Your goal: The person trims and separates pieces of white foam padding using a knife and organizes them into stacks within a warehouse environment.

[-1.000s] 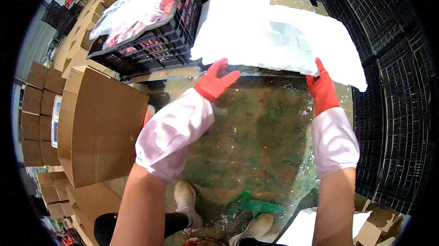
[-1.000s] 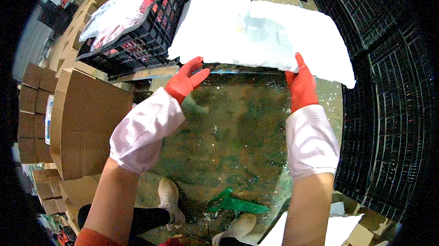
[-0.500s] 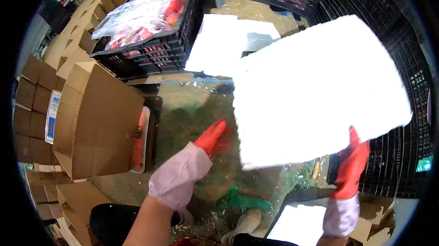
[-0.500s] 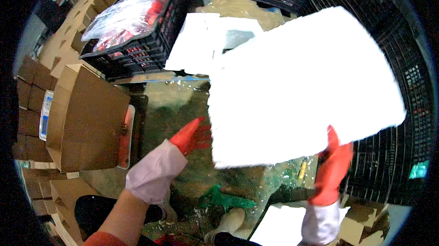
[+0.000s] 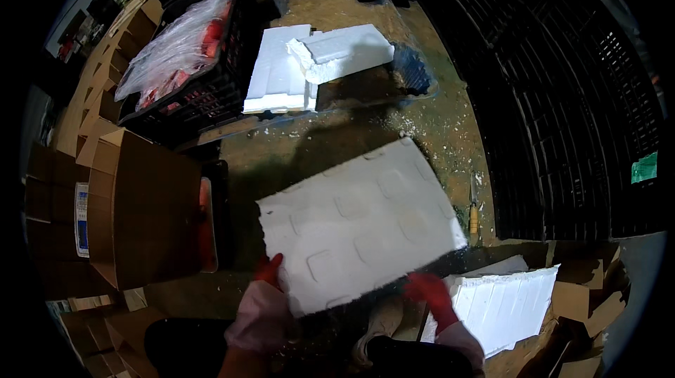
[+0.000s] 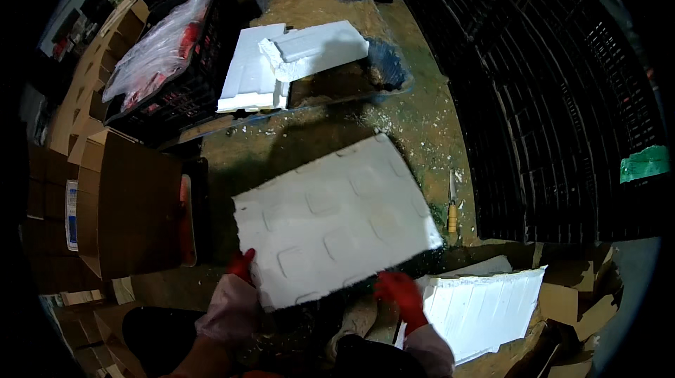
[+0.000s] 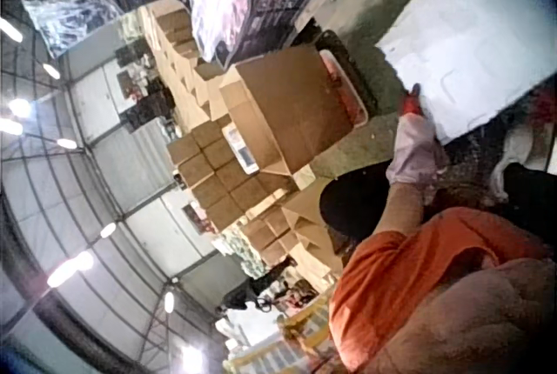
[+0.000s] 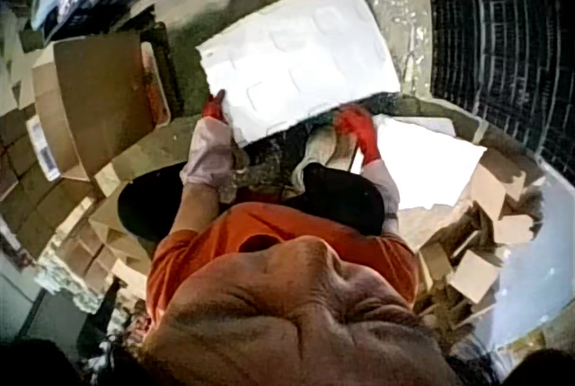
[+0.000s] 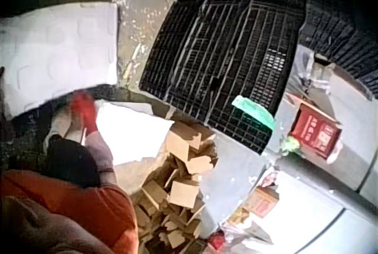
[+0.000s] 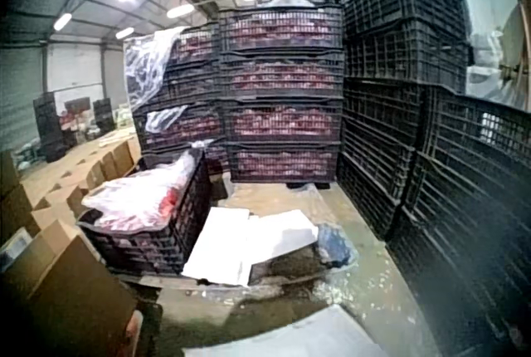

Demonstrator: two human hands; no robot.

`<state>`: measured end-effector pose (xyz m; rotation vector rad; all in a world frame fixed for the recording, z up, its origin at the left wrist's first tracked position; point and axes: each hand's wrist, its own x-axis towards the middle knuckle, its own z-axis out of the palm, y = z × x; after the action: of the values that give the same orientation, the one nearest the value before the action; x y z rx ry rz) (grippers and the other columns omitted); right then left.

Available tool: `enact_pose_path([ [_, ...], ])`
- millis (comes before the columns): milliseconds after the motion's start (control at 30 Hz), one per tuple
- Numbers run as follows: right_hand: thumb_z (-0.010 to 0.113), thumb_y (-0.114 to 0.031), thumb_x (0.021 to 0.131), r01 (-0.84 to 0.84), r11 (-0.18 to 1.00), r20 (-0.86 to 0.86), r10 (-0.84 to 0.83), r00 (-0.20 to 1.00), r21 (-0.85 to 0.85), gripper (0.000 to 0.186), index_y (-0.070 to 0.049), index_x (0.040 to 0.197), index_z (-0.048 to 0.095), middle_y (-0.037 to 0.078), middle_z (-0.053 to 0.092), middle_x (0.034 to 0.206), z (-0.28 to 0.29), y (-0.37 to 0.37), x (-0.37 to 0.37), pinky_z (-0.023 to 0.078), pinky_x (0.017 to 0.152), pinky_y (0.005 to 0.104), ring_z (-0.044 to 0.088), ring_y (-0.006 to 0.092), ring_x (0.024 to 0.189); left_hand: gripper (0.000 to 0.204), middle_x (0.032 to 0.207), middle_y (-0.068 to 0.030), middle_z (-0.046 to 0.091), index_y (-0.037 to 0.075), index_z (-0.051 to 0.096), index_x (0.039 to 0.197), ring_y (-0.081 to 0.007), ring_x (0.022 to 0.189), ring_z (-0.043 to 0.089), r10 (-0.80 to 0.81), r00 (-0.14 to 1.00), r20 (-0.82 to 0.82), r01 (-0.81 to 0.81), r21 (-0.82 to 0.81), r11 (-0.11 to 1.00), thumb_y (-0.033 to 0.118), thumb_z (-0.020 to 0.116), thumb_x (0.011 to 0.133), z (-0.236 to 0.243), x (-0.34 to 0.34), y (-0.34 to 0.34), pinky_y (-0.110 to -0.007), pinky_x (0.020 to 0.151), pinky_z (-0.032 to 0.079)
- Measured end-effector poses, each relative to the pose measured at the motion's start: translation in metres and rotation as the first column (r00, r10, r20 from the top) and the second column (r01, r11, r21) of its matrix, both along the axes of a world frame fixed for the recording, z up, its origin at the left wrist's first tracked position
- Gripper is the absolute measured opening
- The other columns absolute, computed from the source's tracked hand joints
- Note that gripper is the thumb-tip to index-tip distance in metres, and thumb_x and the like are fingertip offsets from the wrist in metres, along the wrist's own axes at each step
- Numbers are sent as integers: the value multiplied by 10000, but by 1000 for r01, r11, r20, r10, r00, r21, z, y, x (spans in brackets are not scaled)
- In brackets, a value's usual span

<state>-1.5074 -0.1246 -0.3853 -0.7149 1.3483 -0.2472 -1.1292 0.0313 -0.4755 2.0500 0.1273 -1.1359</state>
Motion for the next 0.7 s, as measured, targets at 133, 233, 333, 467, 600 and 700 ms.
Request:
enact_pose_path([
  [133,549,-309,848,-302,883,-710,-49,702,-359,312,-17,943,606,141,641,784,-34,-83,-39,489,641,384,629,276,677,686,1241,-153,487,57,295,1370,-302,1072,496,-147,956,255,136,61,989,234,663,819,-33,72,26,-427,867,423],
  [233,519,-381,838,-622,556,-834,-370,409,-551,411,-39,1057,580,192,627,919,-91,-127,-76,477,735,424,597,353,848,668,1139,-135,560,43,348,1339,-253,979,560,-98,968,231,161,-276,948,204,690,788,-47,98,22,-380,794,469],
  [333,510,-355,837,-681,547,-868,-387,311,-487,414,-19,1075,555,220,616,930,-114,-161,-83,466,741,464,582,393,863,803,1227,-193,504,1,331,1338,-261,1080,526,-155,892,424,229,-128,965,195,760,687,-31,90,-13,-357,860,451],
  [467,560,-267,812,-570,731,-897,-131,422,-375,336,-8,1025,542,233,608,953,-118,-176,-65,455,765,465,575,393,916,880,1329,-177,412,42,306,1361,-284,1226,400,-449,612,651,473,154,867,191,779,634,2,53,-38,-360,988,353],
  [600,606,-165,774,-577,633,-840,-243,486,-516,257,0,965,557,163,622,859,-123,-175,-50,484,678,437,611,343,775,878,1408,-139,310,173,277,1393,-352,1302,275,-859,22,511,832,467,299,309,732,655,50,-1,-72,-442,1040,277],
  [700,582,-82,742,253,941,-74,-275,959,-224,301,-23,1035,551,39,564,862,-85,-181,-23,484,721,295,562,149,781,918,1482,-99,155,238,235,1412,-382,1353,115,-951,-71,301,865,493,91,369,736,654,47,-29,-85,-548,1054,181],
])
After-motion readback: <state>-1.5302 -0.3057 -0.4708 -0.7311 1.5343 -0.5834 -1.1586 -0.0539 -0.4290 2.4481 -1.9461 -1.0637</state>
